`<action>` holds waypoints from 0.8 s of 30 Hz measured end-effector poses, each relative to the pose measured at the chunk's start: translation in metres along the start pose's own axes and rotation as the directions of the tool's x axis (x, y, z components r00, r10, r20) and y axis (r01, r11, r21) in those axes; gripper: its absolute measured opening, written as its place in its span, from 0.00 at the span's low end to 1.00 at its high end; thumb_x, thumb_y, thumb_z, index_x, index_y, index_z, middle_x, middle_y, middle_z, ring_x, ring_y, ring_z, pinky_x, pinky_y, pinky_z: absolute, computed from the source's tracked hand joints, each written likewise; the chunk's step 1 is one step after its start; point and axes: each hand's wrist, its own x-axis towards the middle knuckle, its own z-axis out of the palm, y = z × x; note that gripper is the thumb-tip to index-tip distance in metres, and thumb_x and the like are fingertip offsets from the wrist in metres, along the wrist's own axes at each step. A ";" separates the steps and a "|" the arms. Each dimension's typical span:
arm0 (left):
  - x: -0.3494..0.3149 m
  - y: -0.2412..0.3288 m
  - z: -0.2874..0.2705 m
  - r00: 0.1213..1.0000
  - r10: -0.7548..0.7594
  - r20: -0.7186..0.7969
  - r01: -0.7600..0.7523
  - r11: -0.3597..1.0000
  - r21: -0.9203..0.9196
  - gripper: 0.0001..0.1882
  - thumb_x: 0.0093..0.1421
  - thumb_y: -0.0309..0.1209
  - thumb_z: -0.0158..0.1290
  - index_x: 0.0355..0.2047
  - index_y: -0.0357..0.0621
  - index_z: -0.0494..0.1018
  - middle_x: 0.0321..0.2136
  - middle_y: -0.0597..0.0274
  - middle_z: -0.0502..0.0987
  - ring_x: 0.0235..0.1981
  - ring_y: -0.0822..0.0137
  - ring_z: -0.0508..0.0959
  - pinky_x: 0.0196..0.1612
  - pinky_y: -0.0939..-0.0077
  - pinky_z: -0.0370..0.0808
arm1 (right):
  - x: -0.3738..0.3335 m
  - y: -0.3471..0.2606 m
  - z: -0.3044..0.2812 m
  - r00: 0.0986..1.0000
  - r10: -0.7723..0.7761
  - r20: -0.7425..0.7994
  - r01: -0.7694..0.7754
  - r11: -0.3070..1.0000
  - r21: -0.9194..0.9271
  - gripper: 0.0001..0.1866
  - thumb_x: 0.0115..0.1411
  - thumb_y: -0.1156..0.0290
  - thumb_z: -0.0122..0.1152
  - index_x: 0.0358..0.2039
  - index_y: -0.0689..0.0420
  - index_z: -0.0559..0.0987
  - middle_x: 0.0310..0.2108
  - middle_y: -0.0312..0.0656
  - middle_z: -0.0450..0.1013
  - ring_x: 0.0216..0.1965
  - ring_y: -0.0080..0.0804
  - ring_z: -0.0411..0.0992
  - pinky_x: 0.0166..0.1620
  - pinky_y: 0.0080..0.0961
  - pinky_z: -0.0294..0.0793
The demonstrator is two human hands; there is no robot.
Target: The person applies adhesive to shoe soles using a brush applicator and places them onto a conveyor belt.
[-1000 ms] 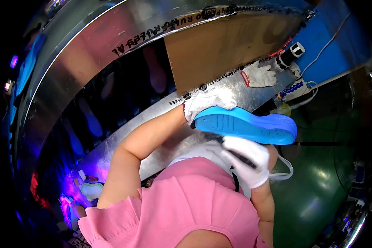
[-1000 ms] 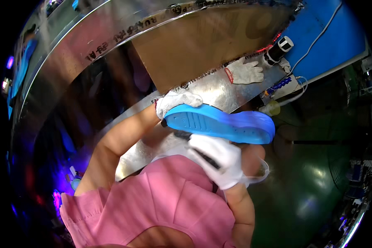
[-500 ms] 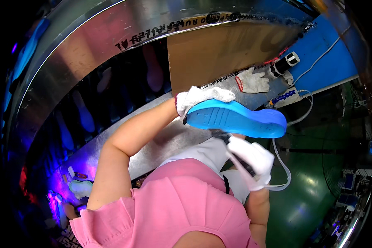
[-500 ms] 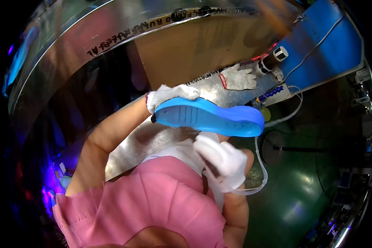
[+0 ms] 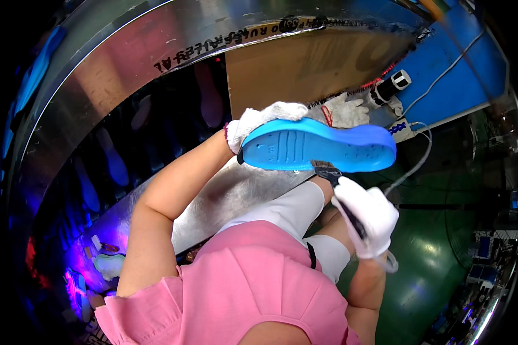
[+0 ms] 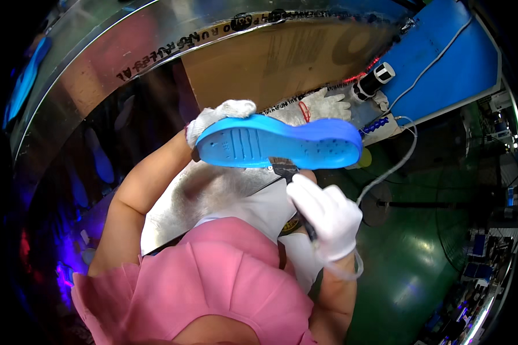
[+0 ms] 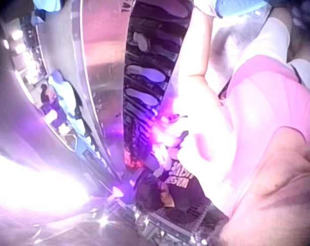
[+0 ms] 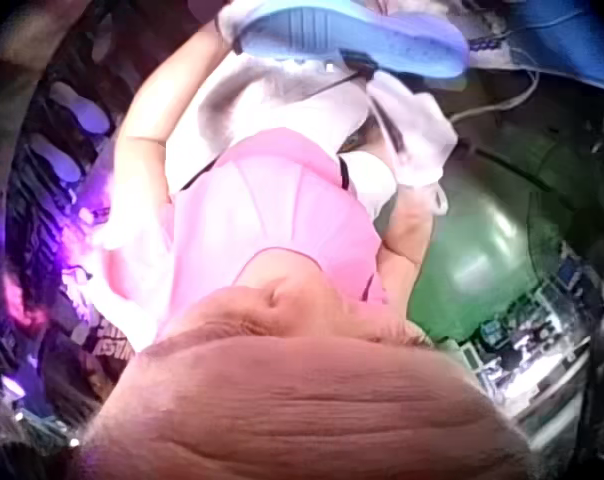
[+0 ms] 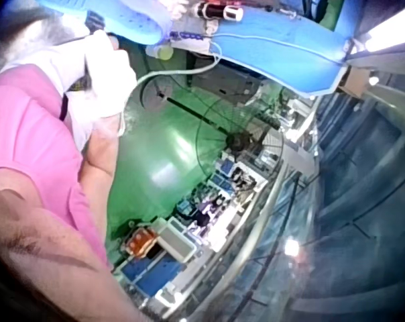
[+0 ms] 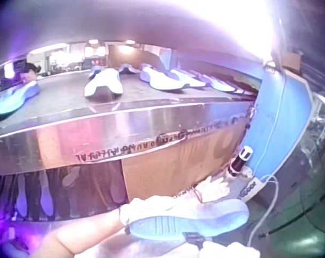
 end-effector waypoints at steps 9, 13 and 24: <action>0.004 -0.037 0.070 0.941 0.312 0.133 -0.070 0.562 -0.824 0.37 0.65 0.55 0.43 0.62 0.37 0.59 0.50 0.40 0.73 0.44 0.46 0.78 0.42 0.55 0.78 | 0.020 -0.010 0.036 0.900 0.343 -0.271 -0.239 0.905 0.352 0.11 0.45 0.79 0.70 0.32 0.59 0.81 0.30 0.40 0.78 0.27 0.36 0.72 0.30 0.28 0.72; -0.010 -0.026 0.073 0.969 0.065 -0.237 -0.235 0.528 -0.816 0.35 0.64 0.53 0.49 0.60 0.37 0.62 0.51 0.44 0.73 0.46 0.45 0.77 0.46 0.54 0.77 | 0.011 -0.028 0.062 0.929 -0.043 -0.368 0.049 0.999 0.007 0.15 0.46 0.75 0.74 0.36 0.55 0.82 0.34 0.39 0.79 0.26 0.34 0.73 0.31 0.27 0.73; -0.122 0.146 0.064 0.850 0.518 -0.094 -0.503 0.746 -0.437 0.53 0.55 0.72 0.42 0.67 0.43 0.53 0.55 0.32 0.66 0.44 0.36 0.76 0.38 0.47 0.79 | -0.022 -0.031 0.039 0.783 0.568 -0.252 -0.063 0.476 0.877 0.19 0.57 0.64 0.63 0.43 0.62 0.71 0.33 0.47 0.75 0.23 0.21 0.66 0.27 0.18 0.66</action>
